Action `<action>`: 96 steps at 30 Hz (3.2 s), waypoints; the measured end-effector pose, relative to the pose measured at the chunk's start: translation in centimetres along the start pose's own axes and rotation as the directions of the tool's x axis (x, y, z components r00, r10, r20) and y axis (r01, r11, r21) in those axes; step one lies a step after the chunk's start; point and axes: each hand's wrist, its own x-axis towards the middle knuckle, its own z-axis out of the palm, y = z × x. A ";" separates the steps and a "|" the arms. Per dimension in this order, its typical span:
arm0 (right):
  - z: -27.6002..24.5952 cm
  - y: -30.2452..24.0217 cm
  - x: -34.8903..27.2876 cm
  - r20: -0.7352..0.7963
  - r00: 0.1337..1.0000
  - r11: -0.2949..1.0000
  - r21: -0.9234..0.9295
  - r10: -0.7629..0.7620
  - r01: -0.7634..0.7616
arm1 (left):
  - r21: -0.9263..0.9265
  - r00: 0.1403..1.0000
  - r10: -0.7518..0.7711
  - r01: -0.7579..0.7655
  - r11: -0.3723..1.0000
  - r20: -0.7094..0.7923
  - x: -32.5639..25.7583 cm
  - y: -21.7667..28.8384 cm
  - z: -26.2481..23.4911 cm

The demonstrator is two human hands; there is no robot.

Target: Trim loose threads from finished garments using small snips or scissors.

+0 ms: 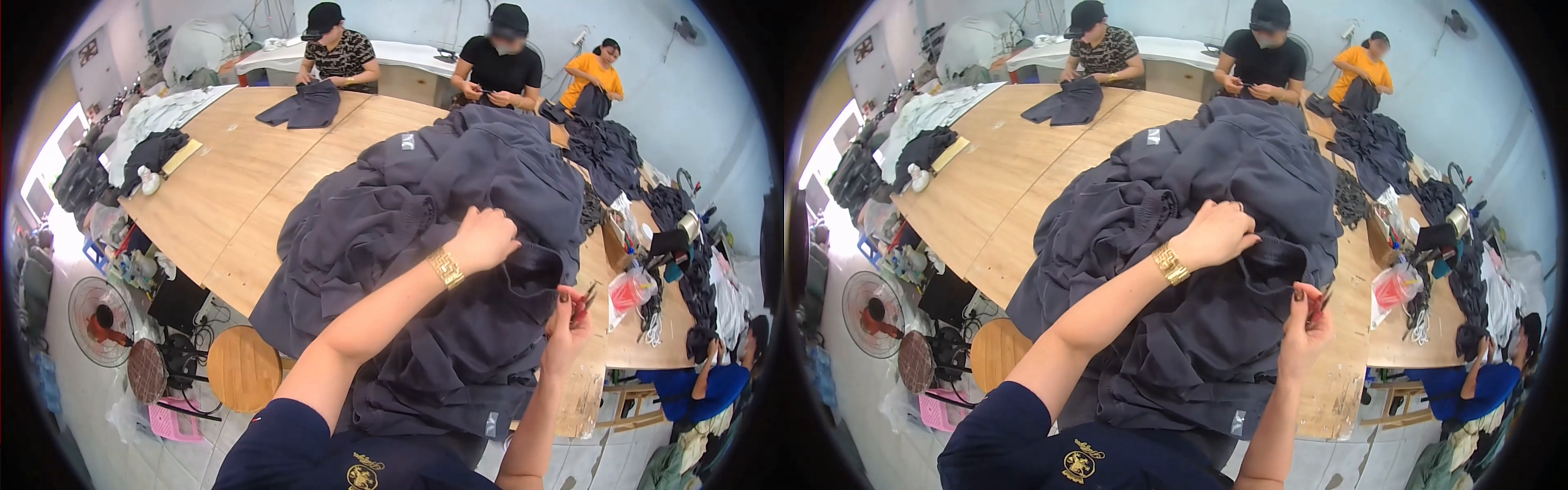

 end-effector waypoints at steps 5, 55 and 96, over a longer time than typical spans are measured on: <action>0.5 -0.3 0.8 0.063 0.996 0.998 -0.018 0.060 -0.059 | -0.512 0.991 0.007 0.061 0.857 0.131 -1.6 1.2 -3.6; 3.1 -0.9 0.1 0.485 0.774 0.472 -0.614 -0.407 0.633 | -0.844 0.989 0.049 0.094 0.528 0.140 -5.3 0.5 -5.1; 2.5 -1.6 1.5 0.640 0.681 0.499 -0.487 -0.356 0.717 | -0.854 0.946 0.148 0.186 0.485 0.290 -5.7 -0.3 -6.3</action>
